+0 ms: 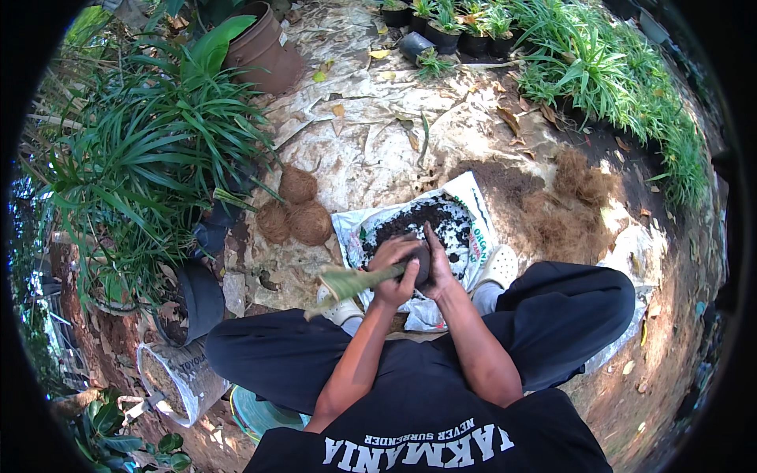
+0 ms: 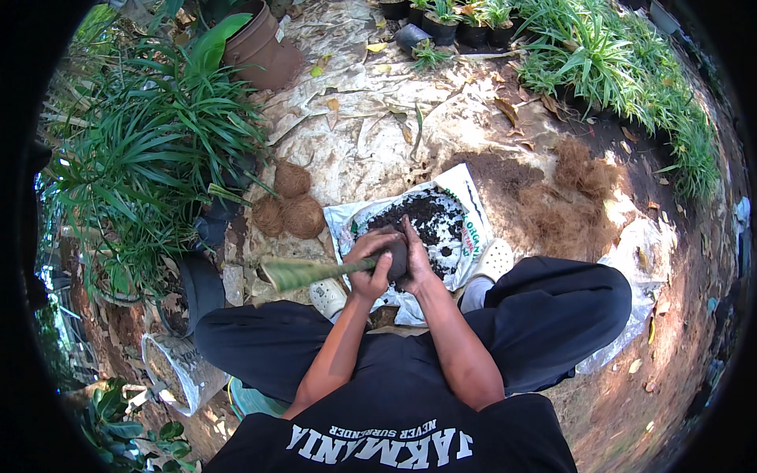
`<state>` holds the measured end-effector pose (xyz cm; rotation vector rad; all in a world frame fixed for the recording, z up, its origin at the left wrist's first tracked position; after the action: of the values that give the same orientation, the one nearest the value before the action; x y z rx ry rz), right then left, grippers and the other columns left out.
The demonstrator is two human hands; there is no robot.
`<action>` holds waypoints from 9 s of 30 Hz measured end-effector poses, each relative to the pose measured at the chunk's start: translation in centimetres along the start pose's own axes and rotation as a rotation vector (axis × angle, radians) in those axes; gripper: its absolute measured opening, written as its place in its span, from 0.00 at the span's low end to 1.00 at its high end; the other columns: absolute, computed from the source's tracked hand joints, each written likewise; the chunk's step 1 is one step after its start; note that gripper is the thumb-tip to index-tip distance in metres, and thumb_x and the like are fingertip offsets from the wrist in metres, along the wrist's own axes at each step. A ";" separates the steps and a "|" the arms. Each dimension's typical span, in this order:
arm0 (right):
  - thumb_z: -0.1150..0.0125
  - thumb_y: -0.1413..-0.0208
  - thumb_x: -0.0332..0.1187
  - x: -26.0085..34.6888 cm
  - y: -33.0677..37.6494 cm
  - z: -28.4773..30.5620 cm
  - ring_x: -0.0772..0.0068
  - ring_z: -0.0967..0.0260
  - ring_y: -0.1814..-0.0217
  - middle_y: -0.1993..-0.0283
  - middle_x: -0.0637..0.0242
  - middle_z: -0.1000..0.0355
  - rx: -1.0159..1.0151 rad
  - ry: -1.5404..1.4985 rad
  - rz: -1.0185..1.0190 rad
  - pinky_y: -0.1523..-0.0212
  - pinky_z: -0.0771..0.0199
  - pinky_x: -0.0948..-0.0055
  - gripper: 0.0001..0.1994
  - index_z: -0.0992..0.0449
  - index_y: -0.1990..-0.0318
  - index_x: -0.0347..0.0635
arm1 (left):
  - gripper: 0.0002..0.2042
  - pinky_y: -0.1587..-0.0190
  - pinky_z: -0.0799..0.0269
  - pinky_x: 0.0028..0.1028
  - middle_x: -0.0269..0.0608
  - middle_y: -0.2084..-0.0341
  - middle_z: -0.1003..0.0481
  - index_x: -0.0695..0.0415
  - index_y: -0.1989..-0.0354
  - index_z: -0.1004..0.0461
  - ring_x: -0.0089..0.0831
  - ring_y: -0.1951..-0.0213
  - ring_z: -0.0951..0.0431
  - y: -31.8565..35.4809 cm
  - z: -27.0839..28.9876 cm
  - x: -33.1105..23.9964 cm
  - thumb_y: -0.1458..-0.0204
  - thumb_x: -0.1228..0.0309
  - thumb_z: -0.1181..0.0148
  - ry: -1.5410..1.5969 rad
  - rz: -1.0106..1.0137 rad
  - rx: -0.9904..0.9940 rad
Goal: The person sits cross-legged and packs soil around a coconut with a sprout, using both hands to press the soil firmly around the base. The person repeatedly scoops soil from a nearby bag and adds it to the coconut, ensuring the sprout remains upright.
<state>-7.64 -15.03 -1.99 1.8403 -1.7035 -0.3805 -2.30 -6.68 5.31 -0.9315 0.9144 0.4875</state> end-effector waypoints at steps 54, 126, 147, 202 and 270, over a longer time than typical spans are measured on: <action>0.61 0.41 0.70 0.4 0.4 -2.7 0.65 0.31 0.42 0.45 0.61 0.28 -0.003 0.086 0.362 0.38 0.34 0.64 0.42 0.32 0.41 0.38 | 0.13 0.49 0.31 0.31 0.43 0.65 0.20 0.65 0.63 0.22 0.29 0.59 0.22 1.1 0.2 3.3 0.36 0.69 0.51 0.541 0.731 -0.495; 0.41 0.41 0.42 0.7 -14.4 10.0 0.45 0.40 0.35 0.36 0.41 0.38 -0.414 2.091 0.575 0.34 0.39 0.58 0.32 0.40 0.36 0.30 | 0.18 0.45 0.27 0.45 0.48 0.58 0.25 0.56 0.48 0.32 0.46 0.50 0.24 3.7 2.8 11.4 0.48 0.69 0.42 1.139 0.917 -0.642; 0.36 0.58 0.27 0.1 -14.4 12.2 0.52 0.27 0.54 0.61 0.55 0.25 -0.063 2.335 0.551 0.52 0.26 0.59 0.10 0.25 0.65 0.40 | 0.19 0.38 0.37 0.55 0.40 0.59 0.25 0.51 0.51 0.28 0.44 0.50 0.27 2.5 3.1 7.9 0.49 0.57 0.39 1.533 0.875 -0.538; 0.42 0.45 0.20 -0.8 4.9 -6.2 0.51 0.25 0.48 0.50 0.46 0.24 -0.278 1.604 1.037 0.47 0.25 0.63 0.20 0.27 0.44 0.35 | 0.14 0.58 0.20 0.36 0.40 0.67 0.20 0.55 0.60 0.25 0.35 0.66 0.18 2.7 1.6 8.2 0.45 0.58 0.42 1.282 1.121 -0.502; 0.24 0.58 0.25 3.5 7.7 -6.5 0.71 0.25 0.54 0.55 0.57 0.23 -0.105 1.181 0.623 0.49 0.26 0.71 0.30 0.28 0.45 0.25 | 0.32 0.40 0.32 0.33 0.47 0.45 0.30 0.62 0.43 0.36 0.33 0.45 0.27 0.2 3.1 1.8 0.59 0.68 0.32 1.020 0.570 -0.010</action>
<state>-9.57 -16.96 8.27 0.9544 -1.2054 0.7281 -0.08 -3.97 4.59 -0.9115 2.1375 0.4842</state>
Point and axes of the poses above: each hand's wrist, its own y-axis away from the middle knuckle, its own z-axis out of the back of the hand, x = y × z, the point moved 3 cm from there along -y, towards the middle knuckle
